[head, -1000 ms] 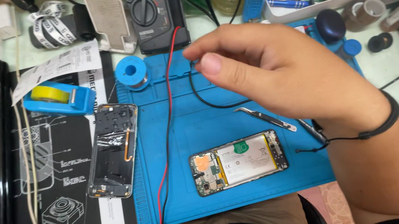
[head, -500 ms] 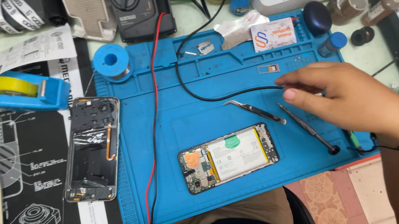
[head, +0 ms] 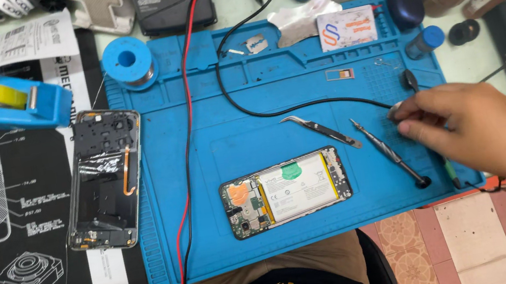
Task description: The person handles a disassembled smartphone, connecting a ribbon cable to the motherboard and placing the board into the phone chassis. They then pick up a separate smartphone, open WhatsApp, and scroll through the chat list before returning to the disassembled phone.
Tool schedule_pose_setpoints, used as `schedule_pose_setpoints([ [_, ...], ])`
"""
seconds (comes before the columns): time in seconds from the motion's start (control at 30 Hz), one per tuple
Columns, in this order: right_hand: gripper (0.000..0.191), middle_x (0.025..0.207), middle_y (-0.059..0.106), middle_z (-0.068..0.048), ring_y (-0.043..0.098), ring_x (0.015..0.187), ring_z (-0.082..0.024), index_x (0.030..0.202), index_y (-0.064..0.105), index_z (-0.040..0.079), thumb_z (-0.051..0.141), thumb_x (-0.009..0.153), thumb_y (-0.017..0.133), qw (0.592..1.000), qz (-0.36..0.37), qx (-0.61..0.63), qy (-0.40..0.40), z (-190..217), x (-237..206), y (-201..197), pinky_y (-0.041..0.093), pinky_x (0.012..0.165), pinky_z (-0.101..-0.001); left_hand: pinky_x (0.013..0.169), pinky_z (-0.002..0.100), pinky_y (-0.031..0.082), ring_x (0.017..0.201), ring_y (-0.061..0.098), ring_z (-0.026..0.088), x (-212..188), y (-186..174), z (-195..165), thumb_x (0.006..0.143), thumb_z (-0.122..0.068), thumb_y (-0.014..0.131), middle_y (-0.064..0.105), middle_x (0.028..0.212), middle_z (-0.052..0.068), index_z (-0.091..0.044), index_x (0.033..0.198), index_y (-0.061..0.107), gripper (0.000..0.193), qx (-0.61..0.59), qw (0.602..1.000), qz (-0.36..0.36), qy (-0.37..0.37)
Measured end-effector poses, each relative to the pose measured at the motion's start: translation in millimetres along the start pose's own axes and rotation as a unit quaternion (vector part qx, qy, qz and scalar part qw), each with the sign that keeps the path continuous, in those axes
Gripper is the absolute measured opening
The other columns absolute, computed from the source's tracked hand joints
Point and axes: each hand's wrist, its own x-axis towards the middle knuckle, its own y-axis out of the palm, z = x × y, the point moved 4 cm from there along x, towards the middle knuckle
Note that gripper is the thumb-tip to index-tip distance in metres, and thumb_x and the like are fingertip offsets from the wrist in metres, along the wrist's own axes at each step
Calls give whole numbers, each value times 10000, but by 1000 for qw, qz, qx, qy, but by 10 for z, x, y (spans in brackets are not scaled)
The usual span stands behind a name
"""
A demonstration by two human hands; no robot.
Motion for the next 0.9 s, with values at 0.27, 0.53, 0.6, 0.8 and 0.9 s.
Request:
schedule_pose_setpoints([
  [0.27,224,886,740,-120,706,773,-314,1008,764,90,165,797,756,997,-16,-81,-7,41,-152,107,553,671,-394,1115,513,345,1379,498,348,-899,1661,-1221,1019,-285,648,662,1392,137,-120,1348,707,372,-254,772,578,78],
  [0.53,230,899,674,-75,680,711,-286,989,777,120,218,781,787,982,-54,-179,41,-129,-309,123,544,629,-413,1174,505,259,1426,399,406,-707,1485,-114,868,-439,695,467,1478,260,-171,1419,628,617,1,876,471,99],
  [0.6,237,899,678,-67,674,728,-295,1006,785,127,235,795,786,978,-73,-191,42,-139,-342,136,543,644,-417,1271,478,117,1549,172,346,-768,1541,308,974,-599,612,244,1622,156,-253,1564,418,711,249,685,680,-81],
  [0.8,210,852,659,-82,660,730,-266,967,764,95,168,774,805,989,-90,-120,19,-170,-369,174,530,651,-386,1238,493,189,1486,294,345,-593,1278,570,927,-547,654,367,1553,160,-212,1537,446,726,374,563,718,-168],
  [0.9,203,775,638,-89,630,663,-234,921,758,75,121,736,829,995,-60,-62,40,-235,-362,154,509,624,-359,1222,501,226,1454,355,345,-689,1303,523,904,-521,674,428,1518,162,-191,1523,460,733,337,578,729,-149],
])
